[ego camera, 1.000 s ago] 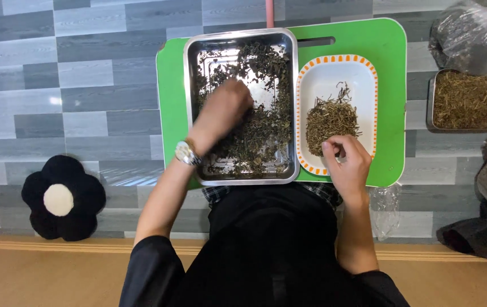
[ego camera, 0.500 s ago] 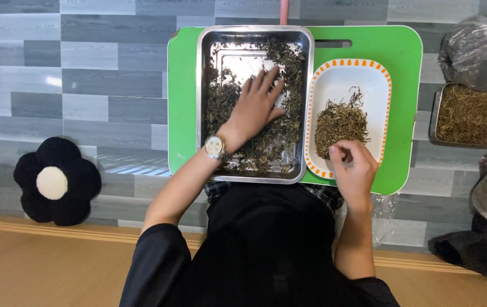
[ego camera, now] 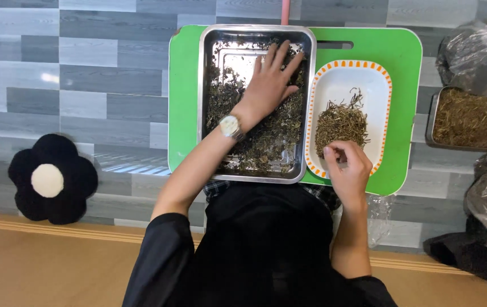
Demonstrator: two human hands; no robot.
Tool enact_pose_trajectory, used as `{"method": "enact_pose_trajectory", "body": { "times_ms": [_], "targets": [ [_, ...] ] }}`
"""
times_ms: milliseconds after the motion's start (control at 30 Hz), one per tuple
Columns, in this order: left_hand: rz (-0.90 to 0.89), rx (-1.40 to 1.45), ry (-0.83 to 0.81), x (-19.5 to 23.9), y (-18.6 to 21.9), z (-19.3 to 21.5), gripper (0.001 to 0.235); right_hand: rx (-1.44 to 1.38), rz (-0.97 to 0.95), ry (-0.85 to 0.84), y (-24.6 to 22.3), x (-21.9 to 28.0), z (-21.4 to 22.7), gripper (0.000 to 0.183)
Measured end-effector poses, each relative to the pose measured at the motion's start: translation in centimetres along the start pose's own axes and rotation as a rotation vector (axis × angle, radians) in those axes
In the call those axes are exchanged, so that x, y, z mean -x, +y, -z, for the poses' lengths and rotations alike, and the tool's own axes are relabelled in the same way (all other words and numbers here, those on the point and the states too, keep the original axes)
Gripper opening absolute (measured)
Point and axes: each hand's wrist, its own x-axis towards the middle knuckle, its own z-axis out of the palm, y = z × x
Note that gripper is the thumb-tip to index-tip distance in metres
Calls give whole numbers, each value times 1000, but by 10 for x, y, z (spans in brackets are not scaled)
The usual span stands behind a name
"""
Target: The person sits on the floor and sorts dried herbs by hand, picking specific pieces from a large metal tray and placing them into a smaller white bowl. The task involves repetitive hand movements to separate the herbs.
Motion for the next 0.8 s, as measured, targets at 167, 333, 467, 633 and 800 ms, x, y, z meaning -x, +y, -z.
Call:
{"method": "enact_pose_trajectory", "body": {
  "times_ms": [167, 333, 467, 633, 800],
  "targets": [
    [-96, -126, 29, 1, -3, -40, 51, 33, 6, 23, 3, 0, 7, 9],
    [-283, -200, 126, 46, -16, -36, 23, 38, 10, 8, 13, 5, 1, 9],
    [-367, -97, -1, 84, -18, 8, 27, 18, -25, -18, 19, 10, -4, 7],
    [-311, -71, 52, 101, -36, 30, 24, 15, -18, -38, 15, 7, -3, 6],
    [-212, -153, 358, 78, -56, 2, 11, -22, -2, -18, 7, 4, -3, 7]
  ]
}}
